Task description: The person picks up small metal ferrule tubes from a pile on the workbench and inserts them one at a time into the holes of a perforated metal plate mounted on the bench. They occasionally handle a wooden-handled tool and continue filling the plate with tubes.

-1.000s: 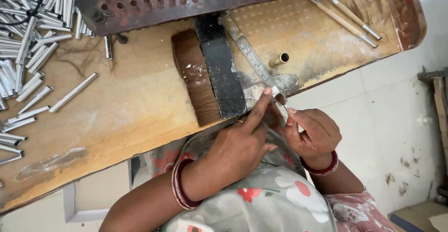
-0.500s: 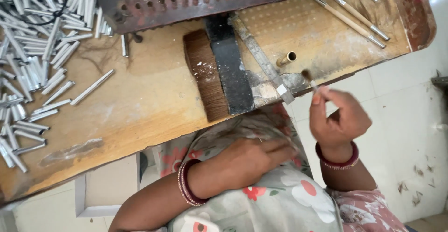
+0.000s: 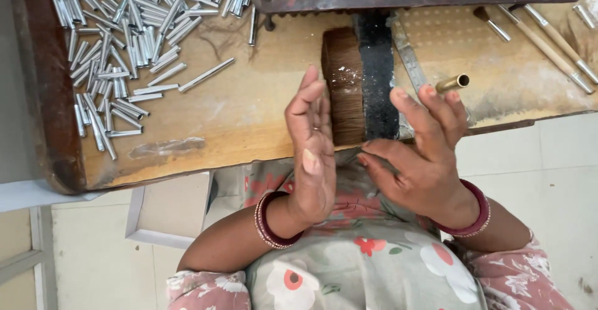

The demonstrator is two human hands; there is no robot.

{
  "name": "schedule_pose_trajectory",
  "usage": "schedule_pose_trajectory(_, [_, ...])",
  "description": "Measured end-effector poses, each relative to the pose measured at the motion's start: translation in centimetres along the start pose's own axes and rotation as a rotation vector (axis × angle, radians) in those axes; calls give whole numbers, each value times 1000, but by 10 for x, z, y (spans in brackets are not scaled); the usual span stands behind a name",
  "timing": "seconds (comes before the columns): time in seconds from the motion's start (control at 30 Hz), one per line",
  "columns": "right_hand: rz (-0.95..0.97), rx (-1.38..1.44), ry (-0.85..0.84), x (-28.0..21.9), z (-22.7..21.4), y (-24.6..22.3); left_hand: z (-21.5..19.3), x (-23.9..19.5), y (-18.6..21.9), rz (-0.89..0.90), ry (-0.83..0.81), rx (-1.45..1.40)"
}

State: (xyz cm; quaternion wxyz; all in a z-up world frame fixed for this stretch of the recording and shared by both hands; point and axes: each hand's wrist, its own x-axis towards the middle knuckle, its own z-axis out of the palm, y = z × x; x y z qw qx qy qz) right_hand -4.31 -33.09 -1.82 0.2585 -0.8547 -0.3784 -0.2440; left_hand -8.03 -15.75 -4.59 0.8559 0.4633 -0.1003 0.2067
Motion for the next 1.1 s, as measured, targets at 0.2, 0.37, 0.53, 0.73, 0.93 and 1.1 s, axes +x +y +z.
schedule_pose_trajectory(0.2, [-105,-209,-75,3,15,-8,-17,8,15,74,22,80])
schedule_pose_trajectory(0.37, [-102,-289,-142,8,21,-7,-37,15,34,127,25,613])
schedule_pose_trajectory(0.53, [-151,-405,-176,6,32,3,-27,24,38,152,-251,1222])
schedule_pose_trajectory(0.73, [-38,-320,-155,-8,41,7,-27,27,27,139,-285,1310])
schedule_pose_trajectory(0.93, [-63,-356,-89,-4,35,4,-28,25,24,154,-282,1323])
schedule_pose_trajectory(1.1, [15,-235,145,-11,7,8,-18,28,43,197,-280,1228])
